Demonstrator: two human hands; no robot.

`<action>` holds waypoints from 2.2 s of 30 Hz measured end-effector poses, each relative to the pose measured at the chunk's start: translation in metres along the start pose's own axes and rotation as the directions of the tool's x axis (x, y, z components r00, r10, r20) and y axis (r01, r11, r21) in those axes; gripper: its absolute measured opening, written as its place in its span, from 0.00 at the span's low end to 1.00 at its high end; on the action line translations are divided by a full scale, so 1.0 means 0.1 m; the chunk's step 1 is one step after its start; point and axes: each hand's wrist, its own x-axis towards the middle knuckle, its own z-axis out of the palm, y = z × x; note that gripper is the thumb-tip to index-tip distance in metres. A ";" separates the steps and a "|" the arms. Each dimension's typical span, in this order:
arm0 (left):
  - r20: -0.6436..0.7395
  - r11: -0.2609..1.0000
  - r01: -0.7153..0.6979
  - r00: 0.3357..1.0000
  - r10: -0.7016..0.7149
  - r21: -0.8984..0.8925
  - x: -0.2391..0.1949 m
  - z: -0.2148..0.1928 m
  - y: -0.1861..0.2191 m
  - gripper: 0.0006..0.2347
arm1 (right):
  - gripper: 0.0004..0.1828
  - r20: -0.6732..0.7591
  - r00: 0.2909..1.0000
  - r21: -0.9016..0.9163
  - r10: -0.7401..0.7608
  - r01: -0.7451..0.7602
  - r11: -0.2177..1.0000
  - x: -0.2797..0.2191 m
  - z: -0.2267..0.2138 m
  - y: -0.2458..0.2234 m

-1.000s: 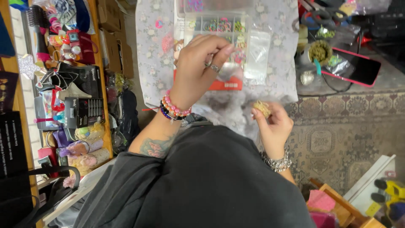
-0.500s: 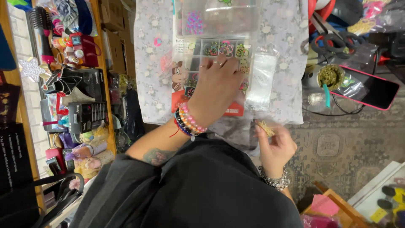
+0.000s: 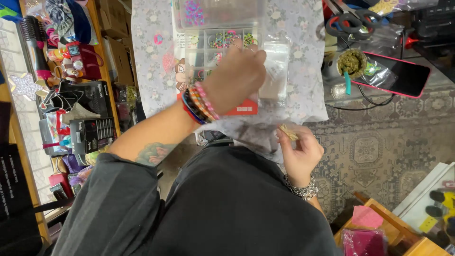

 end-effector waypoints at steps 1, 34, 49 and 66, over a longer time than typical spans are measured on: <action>-0.075 1.000 0.012 0.997 -0.013 -0.017 -0.04 0.04 -0.03 0.06 | 0.06 0.001 1.000 0.000 0.002 -0.002 1.000 -0.01 -0.03 -0.01; -0.459 0.580 -0.192 0.813 -0.357 -0.792 -0.64 0.36 -0.13 0.10 | 0.07 0.065 0.991 0.014 -0.116 0.115 0.993 -0.10 -0.09 -0.17; -0.466 0.658 -0.148 0.817 -0.340 -0.738 -0.67 0.45 -0.14 0.06 | 0.07 0.074 0.990 -0.045 -0.122 0.126 0.991 -0.15 -0.12 -0.19; -0.497 0.559 -0.225 0.770 -0.400 -0.798 -0.66 0.51 -0.13 0.09 | 0.07 0.118 0.991 0.053 -0.059 0.053 0.997 -0.22 -0.04 -0.17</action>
